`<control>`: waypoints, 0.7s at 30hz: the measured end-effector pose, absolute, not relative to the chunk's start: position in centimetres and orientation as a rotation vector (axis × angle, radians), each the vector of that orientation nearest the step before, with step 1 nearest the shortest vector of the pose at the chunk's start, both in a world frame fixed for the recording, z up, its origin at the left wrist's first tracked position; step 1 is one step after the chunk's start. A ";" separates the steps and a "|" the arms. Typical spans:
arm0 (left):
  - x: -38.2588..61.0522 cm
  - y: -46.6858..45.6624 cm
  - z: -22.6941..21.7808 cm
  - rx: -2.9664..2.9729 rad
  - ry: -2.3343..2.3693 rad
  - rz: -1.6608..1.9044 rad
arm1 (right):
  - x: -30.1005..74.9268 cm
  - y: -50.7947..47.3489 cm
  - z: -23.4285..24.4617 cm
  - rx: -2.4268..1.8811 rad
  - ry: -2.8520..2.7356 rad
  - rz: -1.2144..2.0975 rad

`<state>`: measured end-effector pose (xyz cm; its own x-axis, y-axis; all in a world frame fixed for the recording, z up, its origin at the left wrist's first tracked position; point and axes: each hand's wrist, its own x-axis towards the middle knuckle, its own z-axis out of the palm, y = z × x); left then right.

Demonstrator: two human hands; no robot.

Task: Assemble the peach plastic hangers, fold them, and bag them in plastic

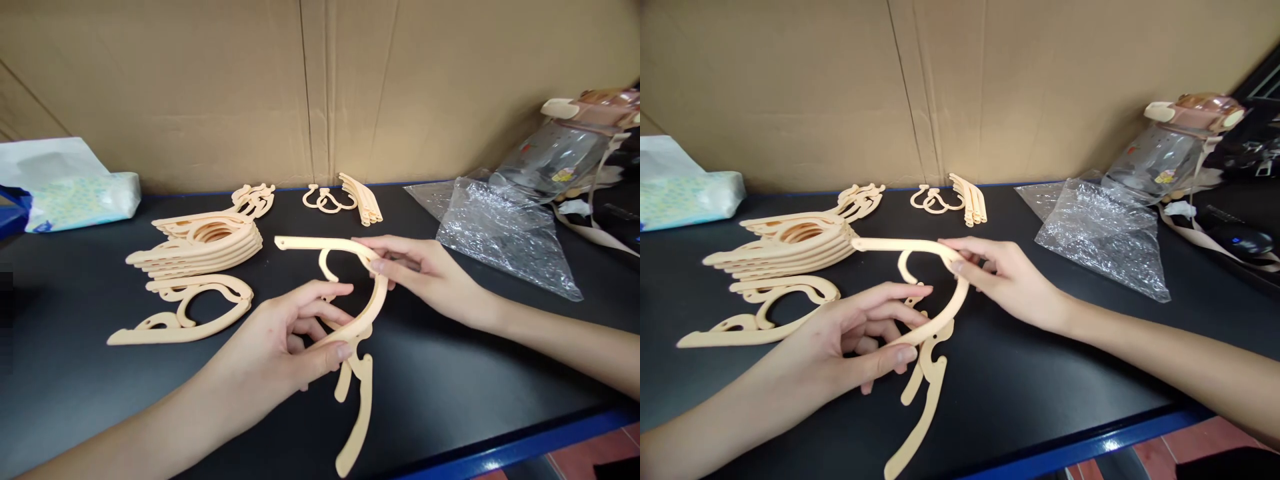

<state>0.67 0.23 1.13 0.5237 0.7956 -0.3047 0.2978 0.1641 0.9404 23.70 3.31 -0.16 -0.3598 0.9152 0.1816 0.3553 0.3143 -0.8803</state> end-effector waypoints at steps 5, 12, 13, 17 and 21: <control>0.1 0.7 1.0 1.428 1.037 0.731 | 25.0 5.3 -0.9 -1.227 -1.874 0.840; 0.2 1.3 0.9 1.480 1.077 0.796 | 25.3 5.5 -1.0 -1.242 -2.189 0.547; 0.3 1.3 0.8 1.487 1.071 0.794 | 25.3 5.4 -0.9 -1.240 -2.238 0.516; 0.3 1.1 0.5 1.607 1.068 0.752 | 25.4 5.3 -0.8 -1.196 -2.365 0.421; 0.1 1.2 0.1 1.965 1.066 0.772 | 25.6 5.5 -1.0 -1.197 -2.448 0.216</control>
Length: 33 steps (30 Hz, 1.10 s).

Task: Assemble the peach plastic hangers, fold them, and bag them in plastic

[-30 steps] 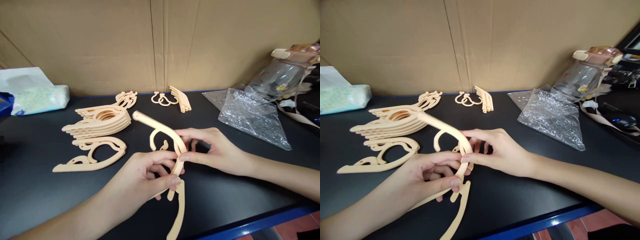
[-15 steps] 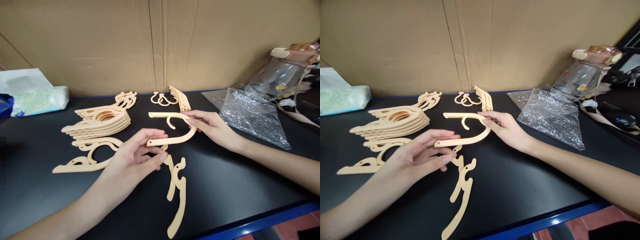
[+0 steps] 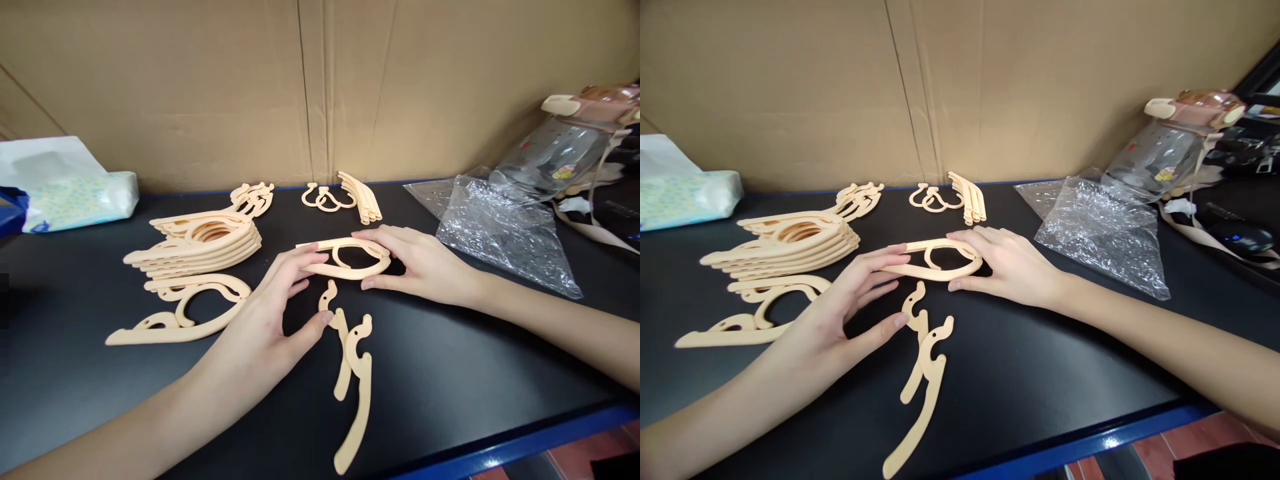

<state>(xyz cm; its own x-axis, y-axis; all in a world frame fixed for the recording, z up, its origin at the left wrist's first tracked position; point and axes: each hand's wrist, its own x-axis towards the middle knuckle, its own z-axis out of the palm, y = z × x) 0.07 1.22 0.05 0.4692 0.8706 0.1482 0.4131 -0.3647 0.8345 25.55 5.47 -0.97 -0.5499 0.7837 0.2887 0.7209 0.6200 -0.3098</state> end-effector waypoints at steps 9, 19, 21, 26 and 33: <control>-0.2 1.2 0.2 2.592 1.185 0.617 | 25.8 5.8 -1.1 -1.281 -2.450 0.099; -0.5 0.6 0.7 2.909 1.220 0.471 | 25.7 5.5 -1.3 -1.143 -2.491 -0.013; -0.5 0.4 0.6 2.902 1.273 0.482 | 25.5 5.4 -1.2 -1.091 -2.481 -0.045; -0.3 0.5 0.6 2.524 1.367 0.450 | 25.1 5.2 -1.1 -0.989 -2.533 -0.032; 0.3 0.9 1.0 2.089 1.279 0.521 | 25.1 5.3 -1.1 -0.927 -2.516 0.172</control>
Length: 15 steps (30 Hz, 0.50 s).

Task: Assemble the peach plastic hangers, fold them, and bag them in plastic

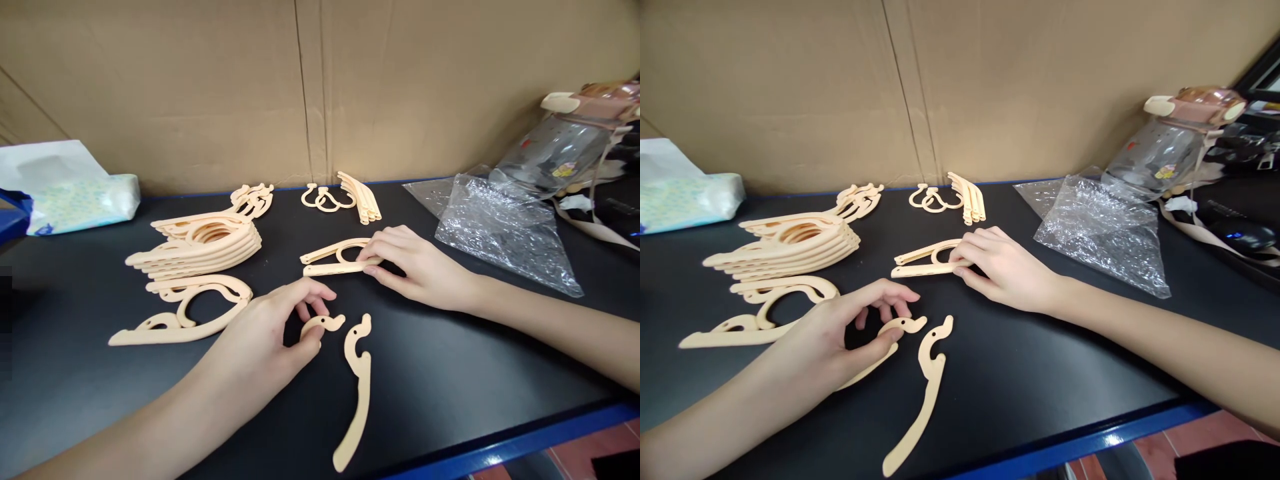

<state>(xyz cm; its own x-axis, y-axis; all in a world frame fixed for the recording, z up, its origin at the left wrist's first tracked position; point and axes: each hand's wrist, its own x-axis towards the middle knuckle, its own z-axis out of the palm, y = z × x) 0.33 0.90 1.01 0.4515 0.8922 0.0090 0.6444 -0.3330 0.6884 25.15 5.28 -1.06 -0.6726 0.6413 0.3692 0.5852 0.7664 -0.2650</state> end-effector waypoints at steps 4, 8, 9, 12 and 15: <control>0.3 0.8 1.0 2.004 1.268 0.570 | 25.4 5.3 -1.1 -0.884 -2.495 0.226; 0.2 0.6 1.2 1.930 1.253 0.564 | 25.4 5.2 -1.0 -0.878 -2.474 0.236; 0.2 0.5 1.2 1.914 1.251 0.565 | 25.4 5.2 -1.0 -0.884 -2.463 0.232; 0.4 0.5 1.5 1.887 1.261 0.553 | 25.3 5.1 -1.0 -0.902 -2.436 0.240; 0.5 0.6 1.7 1.856 1.273 0.573 | 25.5 5.1 -1.1 -0.900 -2.415 0.292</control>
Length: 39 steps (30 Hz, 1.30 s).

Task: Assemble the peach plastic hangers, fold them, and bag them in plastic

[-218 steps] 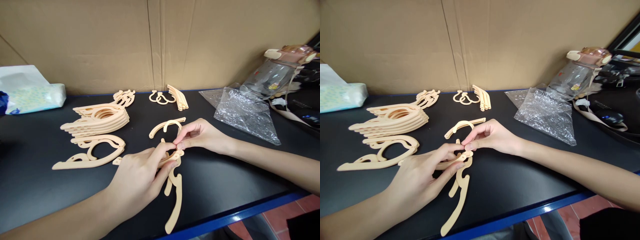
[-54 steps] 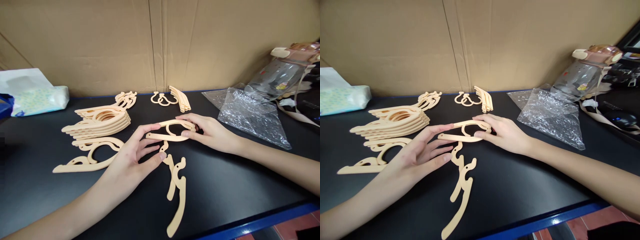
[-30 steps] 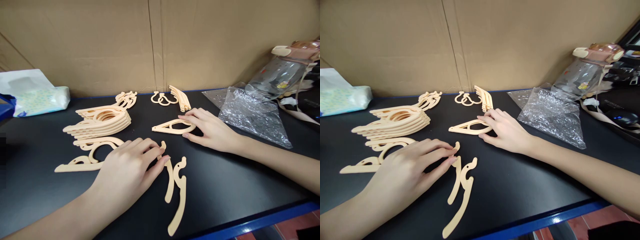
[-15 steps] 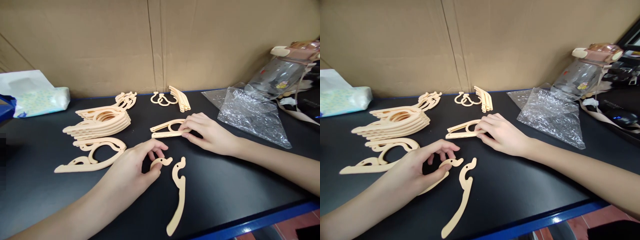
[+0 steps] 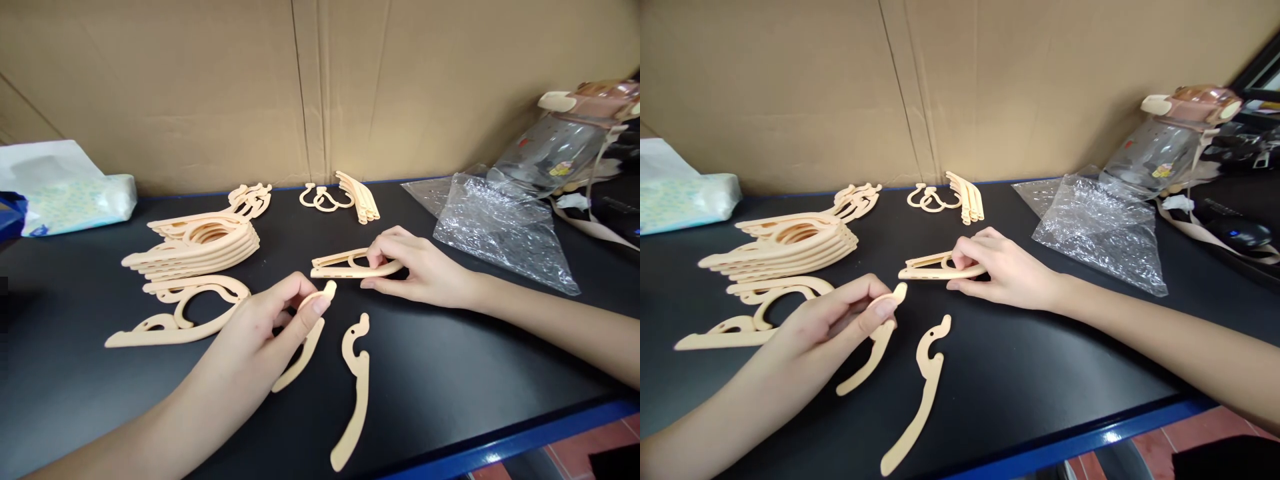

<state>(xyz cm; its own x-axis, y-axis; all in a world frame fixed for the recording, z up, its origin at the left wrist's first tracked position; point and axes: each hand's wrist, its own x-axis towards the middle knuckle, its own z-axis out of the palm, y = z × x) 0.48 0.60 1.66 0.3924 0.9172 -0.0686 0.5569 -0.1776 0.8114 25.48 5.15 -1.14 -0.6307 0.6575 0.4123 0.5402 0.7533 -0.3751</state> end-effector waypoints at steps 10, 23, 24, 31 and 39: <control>0.2 0.8 1.7 1.754 1.313 0.661 | 25.4 5.3 -0.9 -0.812 -2.367 0.492; -0.5 0.8 0.7 2.436 1.284 0.420 | 25.2 5.0 -0.1 -0.827 -2.380 0.765; -0.5 0.8 0.7 2.449 1.257 0.411 | 25.2 5.0 -0.1 -0.809 -2.408 0.769; -0.9 0.7 0.5 2.616 1.206 0.341 | 25.4 5.1 0.4 -0.696 -2.551 0.856; -0.5 0.5 0.4 2.844 1.414 0.267 | 25.5 4.7 1.4 -0.737 -2.621 1.005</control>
<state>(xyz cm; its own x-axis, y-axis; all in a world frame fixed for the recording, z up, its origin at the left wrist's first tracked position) -0.53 0.48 0.35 0.5923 0.7877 0.1695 0.7953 -0.6053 0.0336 25.53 4.74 1.42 -0.8442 0.5345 0.0410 0.3701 0.6363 -0.6768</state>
